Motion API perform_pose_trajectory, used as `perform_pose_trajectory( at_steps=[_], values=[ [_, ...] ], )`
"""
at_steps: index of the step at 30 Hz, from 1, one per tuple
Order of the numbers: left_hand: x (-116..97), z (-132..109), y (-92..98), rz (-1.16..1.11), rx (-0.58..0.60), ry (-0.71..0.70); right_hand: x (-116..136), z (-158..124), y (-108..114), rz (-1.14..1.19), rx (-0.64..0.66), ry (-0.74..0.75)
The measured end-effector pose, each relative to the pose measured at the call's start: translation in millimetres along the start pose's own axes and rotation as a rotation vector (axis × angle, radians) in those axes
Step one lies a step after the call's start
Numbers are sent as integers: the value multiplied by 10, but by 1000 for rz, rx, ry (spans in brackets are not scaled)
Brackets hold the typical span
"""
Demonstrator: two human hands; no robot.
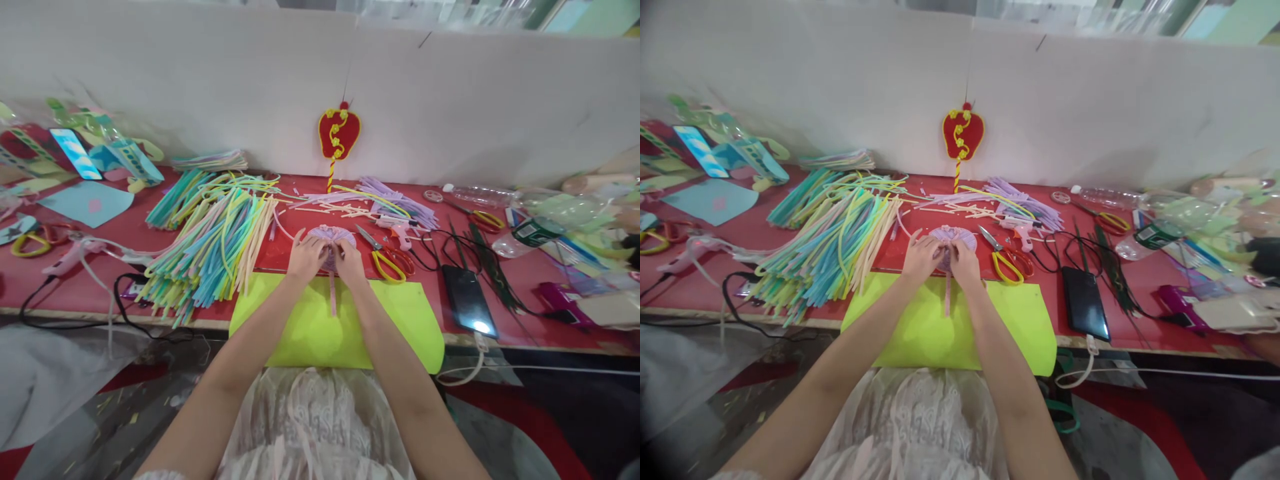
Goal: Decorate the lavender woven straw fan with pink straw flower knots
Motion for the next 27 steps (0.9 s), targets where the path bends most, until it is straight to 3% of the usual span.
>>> perform_pose_trajectory(
  at_steps=[10,16,19,23,27],
  values=[
    [-9,-20,-34,-17,20,109,-7,-27,-54,-34,32,-43],
    [32,-7,-45,-101,33,91,1,0,-18,86,-1,-57],
    [61,3,4,-163,-20,103,-23,24,22,156,-34,-100],
    [199,-31,75,-288,-167,314,-124,46,62,251,-67,-246],
    [272,-50,-50,-534,-67,453,-191,67,75,368,-69,-317]
  ],
)
Point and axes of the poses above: each hand's wrist, its own z-axis towards the middle knuckle, its own y-axis out of the back of the hand, x = y × z, the point moved 5 cm from there along z, towards the middle knuckle, and after that the axes turned 7 degrees about -y, right-handed, at the moved point
